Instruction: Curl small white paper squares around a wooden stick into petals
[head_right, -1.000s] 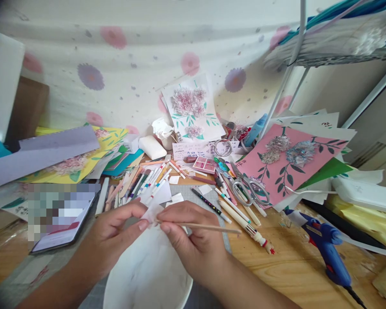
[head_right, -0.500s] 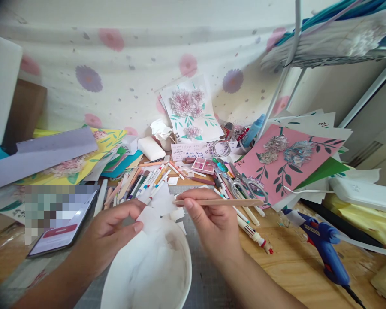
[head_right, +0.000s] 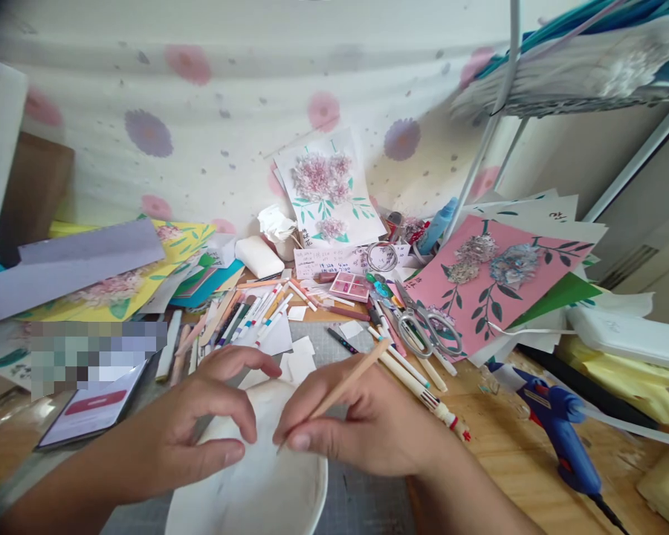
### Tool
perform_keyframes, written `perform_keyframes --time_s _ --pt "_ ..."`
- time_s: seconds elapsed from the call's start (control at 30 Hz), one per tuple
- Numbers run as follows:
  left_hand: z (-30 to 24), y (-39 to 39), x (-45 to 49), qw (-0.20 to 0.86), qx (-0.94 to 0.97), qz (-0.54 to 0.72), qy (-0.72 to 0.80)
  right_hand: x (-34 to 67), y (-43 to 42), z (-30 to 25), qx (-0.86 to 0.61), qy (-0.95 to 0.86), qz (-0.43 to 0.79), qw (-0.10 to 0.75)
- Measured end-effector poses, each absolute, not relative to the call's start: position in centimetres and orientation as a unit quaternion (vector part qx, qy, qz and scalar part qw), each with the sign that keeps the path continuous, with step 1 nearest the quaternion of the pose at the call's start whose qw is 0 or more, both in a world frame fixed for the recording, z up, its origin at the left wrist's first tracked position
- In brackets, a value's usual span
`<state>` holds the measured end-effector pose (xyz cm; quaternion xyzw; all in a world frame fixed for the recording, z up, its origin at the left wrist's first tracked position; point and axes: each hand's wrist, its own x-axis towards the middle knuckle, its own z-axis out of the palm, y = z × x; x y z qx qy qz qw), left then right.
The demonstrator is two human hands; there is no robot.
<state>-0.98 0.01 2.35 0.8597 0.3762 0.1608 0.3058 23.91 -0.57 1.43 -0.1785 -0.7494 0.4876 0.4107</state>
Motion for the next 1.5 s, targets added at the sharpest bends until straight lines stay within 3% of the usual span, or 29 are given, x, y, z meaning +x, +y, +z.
perform_keyframes --time_s 0.1,0.17,0.3,0.53,1.07,1.23,1.5 --pt "1.6 0.7 -1.3 0.323 0.825 0.24 0.397 23.7 1.1 -0.5 -0.28 -0.66 0.464 0.521" --pt "0.9 1.3 -1.4 0.336 0.774 0.318 0.432 23.6 2.6 -2.1 -0.343 -0.64 0.412 0.55" --pt "-0.3 2.2 -1.7 0.338 0.692 0.387 0.506 23.0 4.7 -4.9 -0.373 -0.682 0.392 0.492" --pt "-0.4 2.4 -1.6 0.336 0.691 0.372 0.52 21.9 5.0 -6.1 -0.368 -0.765 0.35 0.395" --pt "-0.2 2.7 -1.0 0.343 0.696 0.358 0.519 21.6 5.1 -6.2 -0.374 -0.763 0.35 0.394" --pt "-0.3 2.8 -1.0 0.334 0.696 0.359 0.525 21.5 5.3 -6.6 -0.394 -0.712 0.382 0.437" --pt "0.3 1.7 -0.2 0.317 0.669 0.407 0.534 21.5 4.8 -4.9 -0.371 -0.529 0.496 0.579"
